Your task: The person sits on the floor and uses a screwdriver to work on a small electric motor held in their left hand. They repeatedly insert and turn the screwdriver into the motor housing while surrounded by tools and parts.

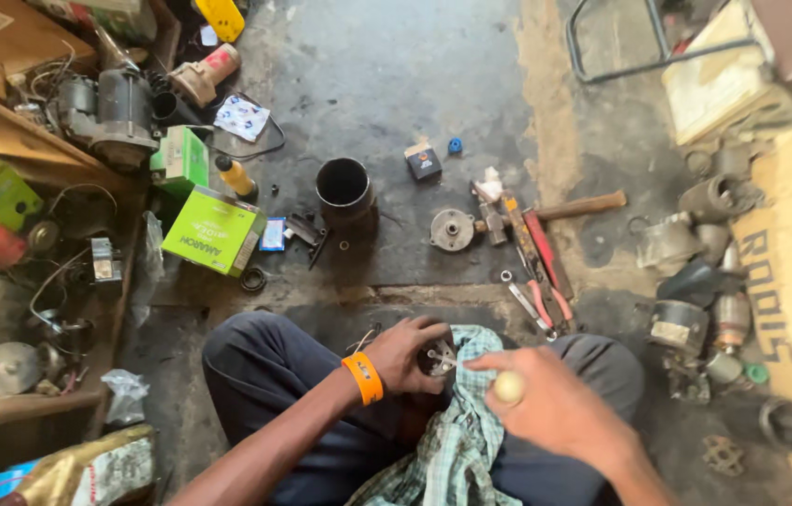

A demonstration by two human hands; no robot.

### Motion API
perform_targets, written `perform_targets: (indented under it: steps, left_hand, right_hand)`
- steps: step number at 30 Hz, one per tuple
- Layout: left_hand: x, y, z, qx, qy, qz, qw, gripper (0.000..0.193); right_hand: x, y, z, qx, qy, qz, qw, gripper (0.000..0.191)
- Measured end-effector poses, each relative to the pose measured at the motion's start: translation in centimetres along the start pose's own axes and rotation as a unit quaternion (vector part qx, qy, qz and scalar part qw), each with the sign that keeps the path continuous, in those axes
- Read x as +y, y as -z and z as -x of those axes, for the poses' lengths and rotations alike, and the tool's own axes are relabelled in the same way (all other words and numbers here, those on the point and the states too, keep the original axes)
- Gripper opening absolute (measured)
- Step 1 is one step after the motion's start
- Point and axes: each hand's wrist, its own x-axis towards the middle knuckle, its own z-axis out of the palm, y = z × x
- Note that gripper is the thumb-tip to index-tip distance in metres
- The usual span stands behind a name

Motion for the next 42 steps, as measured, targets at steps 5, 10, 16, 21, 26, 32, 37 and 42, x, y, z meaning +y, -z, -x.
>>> perform_targets:
  steps: [5,10,16,21,26,32,37,42]
  left_hand:
    - [-0.1,-0.4,-0.1,0.052,-0.021,0.004,0.998,0.079]
    - [1.2,-0.5,0.1,0.029,0.020,0.004,0.999,0.080]
    - [1.8,0.2,-0.2,0.022,0.041,0.017,0.999,0.083]
    - [2.0,0.1,-0.3,0.006,0.041,0.026,0.999,0.087]
    - [1.9,0.1,-0.2,0.010,0.035,0.036,0.999,0.083]
    - [1.9,0.1,-0.3,0.000,0.034,0.026,0.999,0.079]
    - [1.9,-0.2,-0.4,-0.003,0.030,0.023,0.999,0.080]
    - [1.7,-0.3,-0.5,-0.001,0.029,0.021,0.999,0.081]
  right_hand:
    - [-1.6,1.6,-2.6,-0.040,0.009,0.087,0.995,0.039]
    - [-4.0,1.2,-4.8,-0.039,0.117,0.233,0.965,0.028]
    - [-8.3,2.0,-5.7,-0.090,-0.013,0.278,0.956,0.026]
    - [-10.8,1.1,-6.4,-0.140,-0.055,0.340,0.928,0.029]
    - [-11.0,0.7,-6.8,-0.117,-0.076,0.380,0.915,0.026]
    - [-10.1,0.9,-7.7,-0.138,-0.046,0.371,0.917,0.023]
    - [-8.9,0.4,-8.4,-0.155,-0.050,0.417,0.894,0.026]
    - [-7.9,-0.4,-8.2,-0.138,-0.081,0.418,0.894,0.028]
